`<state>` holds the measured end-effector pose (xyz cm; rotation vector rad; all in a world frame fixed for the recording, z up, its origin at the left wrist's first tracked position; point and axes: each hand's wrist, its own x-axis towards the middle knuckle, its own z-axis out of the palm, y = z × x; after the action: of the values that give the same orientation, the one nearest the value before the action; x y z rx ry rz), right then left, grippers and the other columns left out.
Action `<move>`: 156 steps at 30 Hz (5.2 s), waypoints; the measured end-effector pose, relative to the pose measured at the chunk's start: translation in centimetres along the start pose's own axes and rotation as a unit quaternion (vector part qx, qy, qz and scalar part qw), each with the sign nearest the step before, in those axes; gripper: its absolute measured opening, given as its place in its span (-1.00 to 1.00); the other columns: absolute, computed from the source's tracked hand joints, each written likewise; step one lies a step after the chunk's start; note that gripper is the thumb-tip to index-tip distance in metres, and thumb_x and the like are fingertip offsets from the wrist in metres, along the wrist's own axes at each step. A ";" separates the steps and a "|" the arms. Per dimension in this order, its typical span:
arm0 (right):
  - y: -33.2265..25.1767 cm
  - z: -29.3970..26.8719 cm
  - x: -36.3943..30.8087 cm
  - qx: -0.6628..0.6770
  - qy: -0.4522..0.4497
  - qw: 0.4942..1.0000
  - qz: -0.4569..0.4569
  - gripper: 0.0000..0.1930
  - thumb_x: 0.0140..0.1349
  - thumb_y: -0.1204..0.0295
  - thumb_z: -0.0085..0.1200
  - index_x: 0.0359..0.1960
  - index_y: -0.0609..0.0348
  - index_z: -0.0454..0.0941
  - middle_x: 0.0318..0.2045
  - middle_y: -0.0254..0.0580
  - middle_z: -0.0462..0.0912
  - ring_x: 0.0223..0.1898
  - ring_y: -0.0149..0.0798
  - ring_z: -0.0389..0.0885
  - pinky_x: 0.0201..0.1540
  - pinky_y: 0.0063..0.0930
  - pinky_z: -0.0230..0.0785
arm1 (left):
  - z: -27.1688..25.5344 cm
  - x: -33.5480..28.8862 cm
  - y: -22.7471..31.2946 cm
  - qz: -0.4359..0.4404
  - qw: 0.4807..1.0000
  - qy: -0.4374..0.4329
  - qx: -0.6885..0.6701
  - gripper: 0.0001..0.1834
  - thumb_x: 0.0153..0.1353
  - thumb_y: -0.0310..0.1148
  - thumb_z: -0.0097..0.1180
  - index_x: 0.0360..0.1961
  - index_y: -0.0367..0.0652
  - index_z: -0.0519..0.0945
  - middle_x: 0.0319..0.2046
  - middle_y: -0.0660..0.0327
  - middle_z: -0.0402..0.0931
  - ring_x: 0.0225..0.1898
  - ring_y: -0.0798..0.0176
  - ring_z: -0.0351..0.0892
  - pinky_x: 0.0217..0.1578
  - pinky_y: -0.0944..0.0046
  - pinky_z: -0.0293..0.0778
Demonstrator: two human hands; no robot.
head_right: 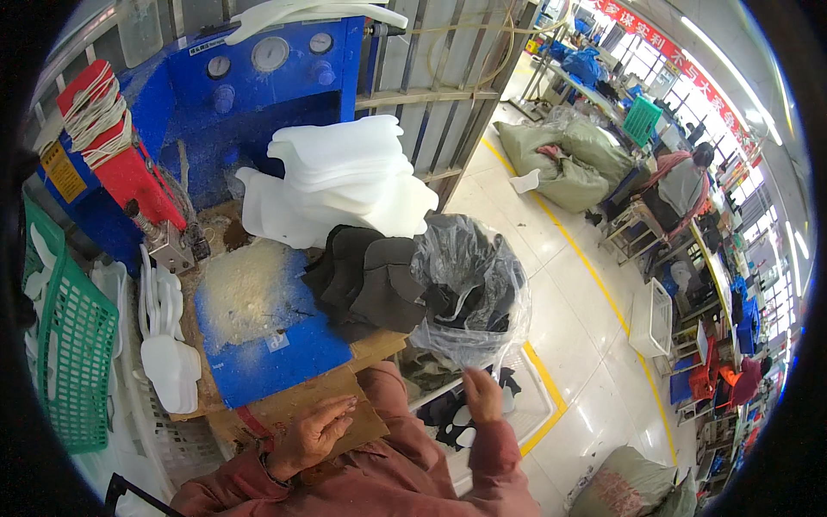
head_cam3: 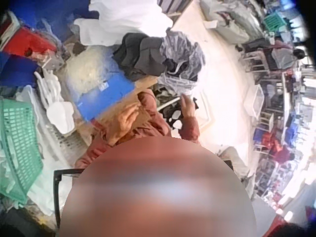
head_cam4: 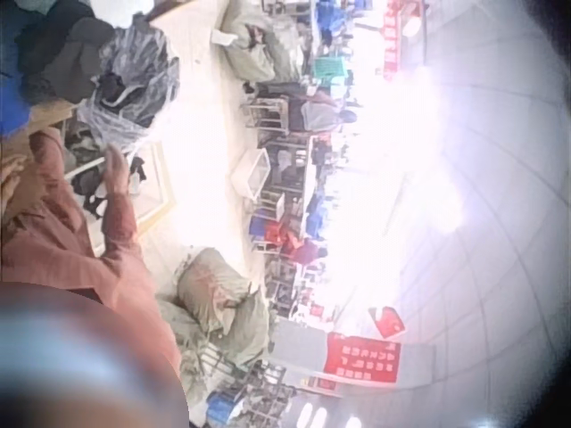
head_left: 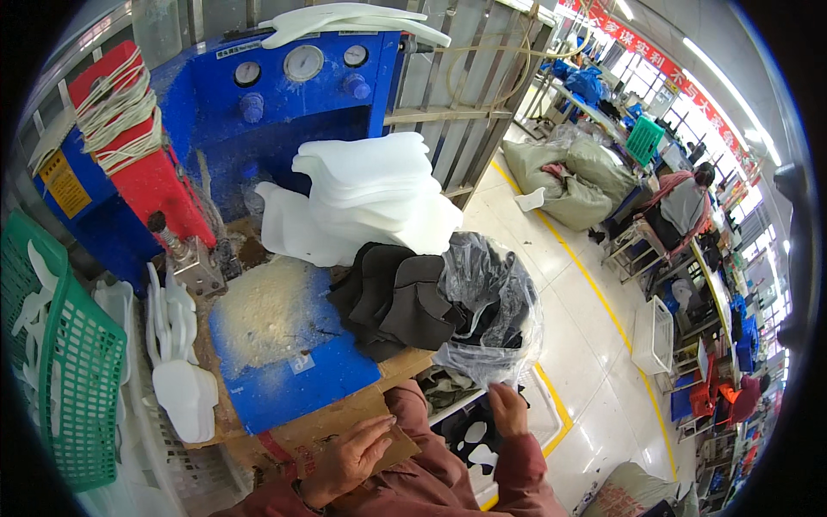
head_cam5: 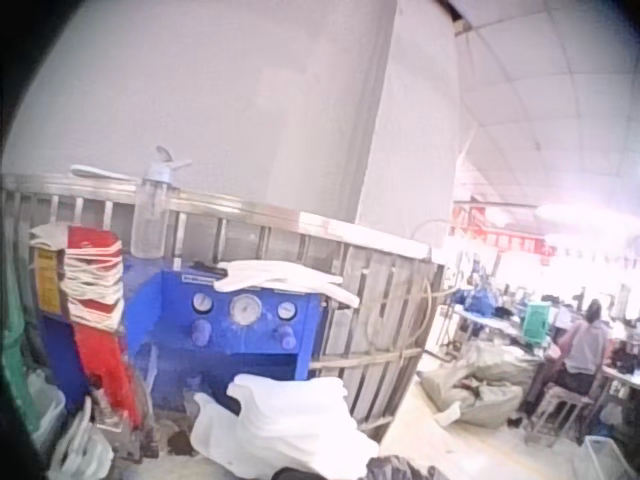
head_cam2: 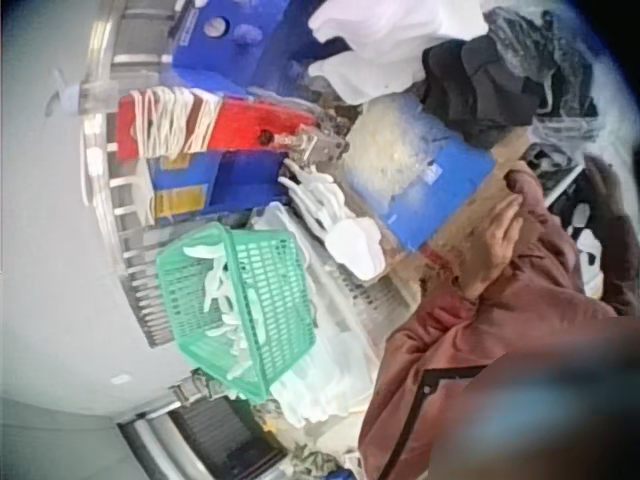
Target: The person repeatedly picks black slipper uppers and white insoles, aligns them, and presses them together by hand. The person places finished pairs into a nearby white basket. The person handles items one at a time and occasionally turns them over to check alignment.
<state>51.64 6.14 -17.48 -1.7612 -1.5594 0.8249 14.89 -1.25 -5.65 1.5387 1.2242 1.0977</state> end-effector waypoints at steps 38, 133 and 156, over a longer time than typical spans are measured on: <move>-20.2 16.1 -0.4 0.078 -0.203 0.871 -0.441 -0.73 0.30 0.45 0.02 -0.05 0.27 0.67 -0.11 -0.29 0.75 -0.15 -0.26 0.69 -0.02 -0.39 0.53 | -7.9 -0.6 1.1 0.058 0.968 0.152 0.189 -0.23 0.15 -0.28 0.45 0.34 -0.36 0.45 0.30 -0.15 0.45 0.30 -0.20 0.49 0.28 0.01 0.47; -37.5 28.1 8.8 0.787 -0.429 0.433 0.100 -0.07 0.38 -0.43 -0.18 0.51 0.04 0.28 0.37 -0.13 0.49 0.23 0.01 0.56 0.33 -0.08 0.37 | -12.7 6.7 -0.4 0.145 0.905 0.231 0.326 -0.71 0.22 -0.55 0.22 -0.01 -0.23 0.69 -0.18 0.16 0.62 -0.21 0.08 0.69 -0.20 0.20 0.64; -38.1 29.7 5.0 0.710 -0.426 0.529 0.187 -0.10 0.41 -0.43 -0.25 0.33 0.18 0.47 0.05 -0.10 0.70 -0.04 -0.13 0.70 0.04 -0.28 0.59 | -13.7 2.6 1.5 0.077 0.892 0.227 0.384 -0.70 0.18 -0.59 0.21 -0.03 -0.26 0.69 -0.22 0.18 0.58 -0.24 0.12 0.68 -0.26 0.23 0.64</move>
<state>5.78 16.28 -5.07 -0.2742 -0.2637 2.4327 2.39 2.44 -0.57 2.0507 2.0607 1.1823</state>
